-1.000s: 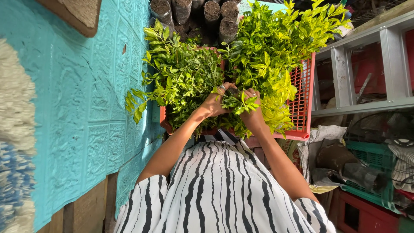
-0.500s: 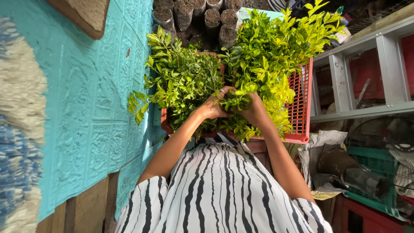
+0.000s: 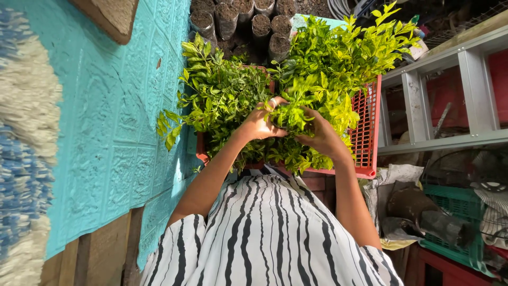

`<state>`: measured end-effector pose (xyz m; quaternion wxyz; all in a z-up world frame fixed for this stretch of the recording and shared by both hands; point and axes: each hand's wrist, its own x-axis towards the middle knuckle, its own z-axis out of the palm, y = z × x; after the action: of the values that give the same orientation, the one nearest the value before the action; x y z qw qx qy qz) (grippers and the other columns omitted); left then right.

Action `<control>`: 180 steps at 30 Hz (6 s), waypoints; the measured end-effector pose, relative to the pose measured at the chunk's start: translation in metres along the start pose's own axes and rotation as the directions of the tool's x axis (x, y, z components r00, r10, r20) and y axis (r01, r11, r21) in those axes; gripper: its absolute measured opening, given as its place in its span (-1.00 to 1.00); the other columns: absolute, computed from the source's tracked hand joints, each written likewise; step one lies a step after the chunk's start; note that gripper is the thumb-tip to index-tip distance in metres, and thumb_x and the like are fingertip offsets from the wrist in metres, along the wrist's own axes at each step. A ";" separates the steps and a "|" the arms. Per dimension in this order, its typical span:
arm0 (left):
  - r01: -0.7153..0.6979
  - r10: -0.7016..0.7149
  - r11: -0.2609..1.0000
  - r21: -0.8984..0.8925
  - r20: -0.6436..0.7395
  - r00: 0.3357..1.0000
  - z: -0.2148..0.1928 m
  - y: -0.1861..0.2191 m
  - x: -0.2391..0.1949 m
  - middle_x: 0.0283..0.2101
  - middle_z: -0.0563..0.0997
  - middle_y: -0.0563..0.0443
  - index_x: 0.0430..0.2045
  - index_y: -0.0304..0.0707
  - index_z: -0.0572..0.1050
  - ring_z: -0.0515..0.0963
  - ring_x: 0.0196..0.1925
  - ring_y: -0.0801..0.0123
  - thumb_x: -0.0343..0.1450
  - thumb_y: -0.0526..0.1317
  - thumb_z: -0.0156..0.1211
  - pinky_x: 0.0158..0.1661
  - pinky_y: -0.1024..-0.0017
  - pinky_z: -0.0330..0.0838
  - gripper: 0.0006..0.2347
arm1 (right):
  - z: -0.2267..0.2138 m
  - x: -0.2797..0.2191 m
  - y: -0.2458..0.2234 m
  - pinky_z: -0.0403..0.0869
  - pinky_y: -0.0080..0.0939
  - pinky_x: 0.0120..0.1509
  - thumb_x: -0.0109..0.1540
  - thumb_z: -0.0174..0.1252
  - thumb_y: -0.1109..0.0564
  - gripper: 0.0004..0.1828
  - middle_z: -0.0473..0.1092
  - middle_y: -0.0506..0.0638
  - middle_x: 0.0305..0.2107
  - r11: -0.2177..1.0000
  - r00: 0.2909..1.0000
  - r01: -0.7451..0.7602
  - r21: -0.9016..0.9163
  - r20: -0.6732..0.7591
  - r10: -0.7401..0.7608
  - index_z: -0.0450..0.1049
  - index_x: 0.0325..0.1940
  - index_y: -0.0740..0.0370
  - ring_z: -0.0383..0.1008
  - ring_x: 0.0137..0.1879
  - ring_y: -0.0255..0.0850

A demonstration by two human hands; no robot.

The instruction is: The person trims small potted plants by hand, removing leaves and small branches. They handle the plants one at a time, picking off foliage and placing the trimmed plants into a red basket.

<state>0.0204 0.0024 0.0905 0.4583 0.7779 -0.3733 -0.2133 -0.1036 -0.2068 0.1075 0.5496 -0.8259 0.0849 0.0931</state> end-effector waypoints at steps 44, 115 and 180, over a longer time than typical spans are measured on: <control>-0.022 -0.004 0.999 -0.042 -0.534 0.846 -0.018 -0.026 -0.203 0.19 0.59 0.01 0.07 -0.24 0.54 0.38 0.33 0.15 0.22 -0.14 0.56 0.42 0.13 -0.03 -0.47 | 0.102 0.238 -0.112 0.42 0.06 0.16 0.13 0.16 0.33 -0.85 0.35 0.20 0.02 0.119 0.691 0.660 -0.742 0.537 -0.485 0.59 -0.47 0.21 0.35 0.14 0.05; -0.047 -0.284 0.841 -0.539 -0.514 0.809 -0.043 -0.003 -0.188 -0.10 0.63 0.10 0.23 -0.37 0.39 0.59 -0.09 0.51 0.22 -0.24 0.57 0.02 0.47 0.50 -0.34 | 0.099 0.078 -0.097 0.47 -0.14 0.13 0.10 0.28 0.51 -0.50 0.32 0.15 0.11 0.612 0.544 0.644 -0.459 -0.288 -0.788 0.53 0.07 0.20 0.38 0.18 0.04; -0.192 -0.003 0.545 -0.816 -0.230 0.973 -0.065 0.035 -0.135 0.36 0.45 -0.07 0.38 -0.35 0.24 0.52 0.34 0.24 0.22 -0.36 0.58 0.31 0.28 0.47 -0.21 | 0.047 0.100 -0.092 0.55 -0.29 -0.25 0.36 0.25 0.18 -0.84 0.40 -0.13 -0.47 0.614 0.981 0.189 0.766 -0.123 -0.148 0.43 -0.26 0.25 0.36 -0.44 -0.40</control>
<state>-0.0346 0.1328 0.1519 0.8184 0.4636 -0.2200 -0.2585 0.0130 -0.1318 0.1473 0.8548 -0.5159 0.0516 -0.0239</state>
